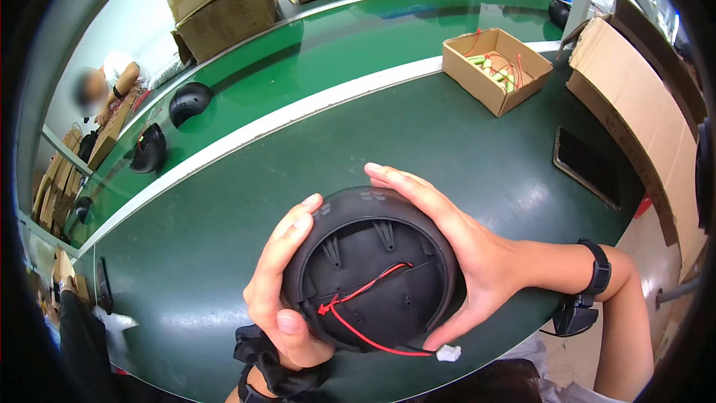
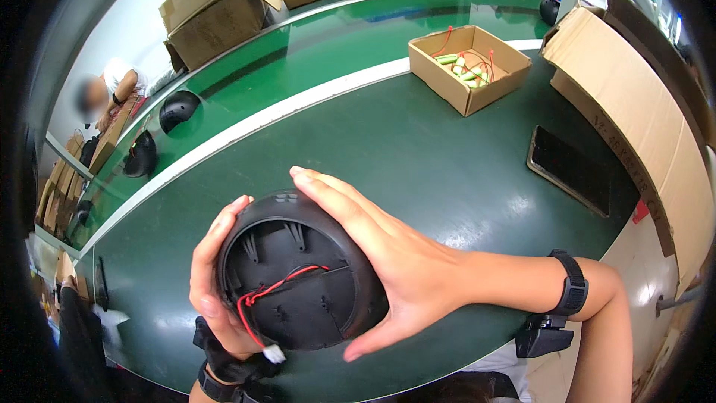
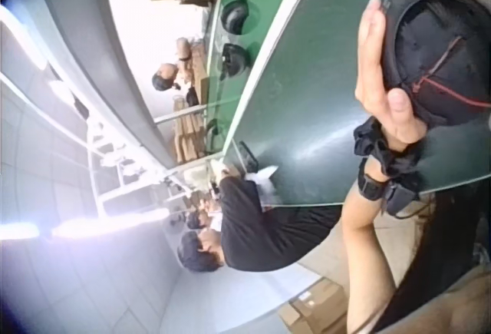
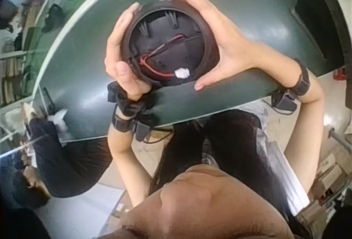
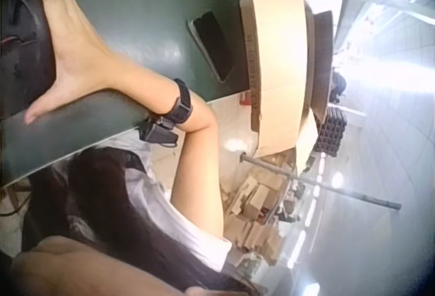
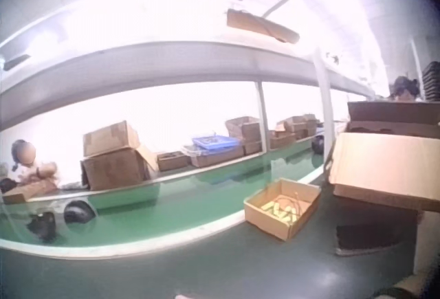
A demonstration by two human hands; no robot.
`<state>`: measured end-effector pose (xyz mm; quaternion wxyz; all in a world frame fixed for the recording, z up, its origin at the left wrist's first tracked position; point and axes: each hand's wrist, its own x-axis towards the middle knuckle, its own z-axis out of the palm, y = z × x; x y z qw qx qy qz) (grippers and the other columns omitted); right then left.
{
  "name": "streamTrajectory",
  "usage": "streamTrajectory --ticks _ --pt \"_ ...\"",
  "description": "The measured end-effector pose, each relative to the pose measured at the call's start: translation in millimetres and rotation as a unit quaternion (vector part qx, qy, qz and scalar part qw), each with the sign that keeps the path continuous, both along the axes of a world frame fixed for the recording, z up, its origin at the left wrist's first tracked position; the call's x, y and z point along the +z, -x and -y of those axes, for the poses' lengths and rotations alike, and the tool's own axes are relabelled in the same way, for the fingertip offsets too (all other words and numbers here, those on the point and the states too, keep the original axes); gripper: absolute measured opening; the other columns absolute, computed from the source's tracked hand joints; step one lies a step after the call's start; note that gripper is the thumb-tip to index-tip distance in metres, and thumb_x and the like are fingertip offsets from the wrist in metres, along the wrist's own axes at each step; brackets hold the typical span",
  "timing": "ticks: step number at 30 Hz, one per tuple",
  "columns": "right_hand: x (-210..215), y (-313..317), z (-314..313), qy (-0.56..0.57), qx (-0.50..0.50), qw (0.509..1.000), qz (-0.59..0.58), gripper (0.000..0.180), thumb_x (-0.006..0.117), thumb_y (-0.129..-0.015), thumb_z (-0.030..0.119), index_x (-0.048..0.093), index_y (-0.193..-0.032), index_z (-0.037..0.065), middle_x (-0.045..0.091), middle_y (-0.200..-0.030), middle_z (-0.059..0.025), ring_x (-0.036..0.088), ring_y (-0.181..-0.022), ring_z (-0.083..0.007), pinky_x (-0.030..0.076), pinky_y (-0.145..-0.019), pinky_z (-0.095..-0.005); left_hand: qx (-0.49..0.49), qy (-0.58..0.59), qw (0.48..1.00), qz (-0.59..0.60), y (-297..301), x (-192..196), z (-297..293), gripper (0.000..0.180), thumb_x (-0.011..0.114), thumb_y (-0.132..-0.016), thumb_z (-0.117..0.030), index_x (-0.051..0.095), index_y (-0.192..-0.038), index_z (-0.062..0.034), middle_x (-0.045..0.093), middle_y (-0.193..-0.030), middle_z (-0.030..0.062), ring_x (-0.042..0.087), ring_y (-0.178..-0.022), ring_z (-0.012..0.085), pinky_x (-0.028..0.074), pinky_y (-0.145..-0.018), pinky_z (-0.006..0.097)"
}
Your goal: The person is assembling plastic housing units by inserting internal components with wires and snapping the shell halves together.
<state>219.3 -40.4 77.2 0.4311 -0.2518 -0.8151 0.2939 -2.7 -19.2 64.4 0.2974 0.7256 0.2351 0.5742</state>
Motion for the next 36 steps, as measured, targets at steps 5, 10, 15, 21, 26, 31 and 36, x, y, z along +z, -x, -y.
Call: streamTrajectory --ticks 5,10,15,21,26,31,36 --pt "7.4 -3.9 -2.0 -0.037 -0.025 0.996 0.078 0.128 0.094 -0.048 0.032 0.021 -0.146 -0.004 0.025 -0.15 -0.0274 0.032 -0.137 -0.0434 0.033 -0.111 -0.0451 -0.017 -0.035 0.999 0.017 1.1 -4.9 -7.8 0.081 0.033 -0.095 -0.063 0.052 -0.124 0.0101 0.055 -0.123 0.035 0.058 -0.113 0.041 0.044 -0.099 0.046" --pt "10.4 0.3 -3.8 -0.088 -0.061 0.991 0.08 0.123 0.093 -0.048 0.032 0.026 -0.145 -0.005 0.033 -0.147 -0.0271 0.037 -0.135 -0.0432 0.035 -0.11 -0.0442 -0.027 -0.072 0.997 0.008 5.0 -11.5 -19.1 0.074 0.034 -0.095 -0.057 0.052 -0.125 0.009 0.053 -0.127 0.0335 0.053 -0.12 0.043 0.037 -0.105 0.048" --pt "21.0 -5.0 -59.8 -0.012 -0.201 0.979 0.022 0.128 0.096 -0.042 0.04 0.032 -0.142 -0.008 0.047 -0.137 -0.0246 0.05 -0.126 -0.0301 0.037 -0.108 -0.038 0.176 -0.049 0.981 0.063 8.0 -14.9 -17.6 0.055 0.036 -0.095 -0.04 0.056 -0.117 0.0061 0.046 -0.13 0.0267 0.049 -0.121 0.037 0.037 -0.103 0.047" --pt "9.4 -11.4 -234.7 0.015 -0.496 0.868 0.019 0.13 0.092 -0.041 0.054 0.033 -0.138 -0.01 0.047 -0.135 -0.0255 0.05 -0.124 -0.0359 0.042 -0.105 -0.0392 0.135 -0.108 0.984 -0.034 4.1 -12.1 -11.1 0.031 0.046 -0.086 -0.025 0.061 -0.078 0.0014 0.055 -0.093 0.0172 0.056 -0.085 0.0272 0.046 -0.074 0.037" --pt "-22.5 0.0 -288.2 0.088 -0.555 0.827 -0.011 0.132 0.091 -0.043 0.055 0.027 -0.139 -0.009 0.04 -0.139 -0.025 0.047 -0.126 -0.0353 0.041 -0.105 -0.041 0.058 -0.092 0.991 -0.074 6.5 -21.2 -11.3 0.028 0.06 -0.075 -0.006 0.039 -0.057 -0.0045 0.034 -0.054 0.0075 0.037 -0.045 0.0253 0.029 -0.044 0.036" --pt "-9.3 11.7 -293.4 -0.103 -0.621 0.771 0.094 0.128 0.088 -0.052 0.053 0.021 -0.146 -0.002 0.026 -0.147 -0.0291 0.03 -0.137 -0.0378 0.028 -0.111 -0.0481 0.059 -0.075 0.994 -0.057 0.4 -16.0 -12.1 0.032 0.06 -0.075 -0.003 0.035 -0.056 -0.005 0.031 -0.054 0.0067 0.032 -0.044 0.0228 0.026 -0.043 0.035" --pt "18.3 101.4 -292.4 -0.337 -0.291 0.886 0.13 0.081 0.084 -0.063 0.033 0.049 -0.129 0.004 0.053 -0.13 -0.0178 0.048 -0.122 -0.0354 0.036 -0.103 -0.0479 0.051 -0.099 0.993 -0.029 7.1 -19.2 -16.1 0.034 0.058 -0.076 -0.008 0.032 -0.055 -0.005 0.03 -0.054 0.0067 0.031 -0.044 0.0223 0.024 -0.043 0.034"
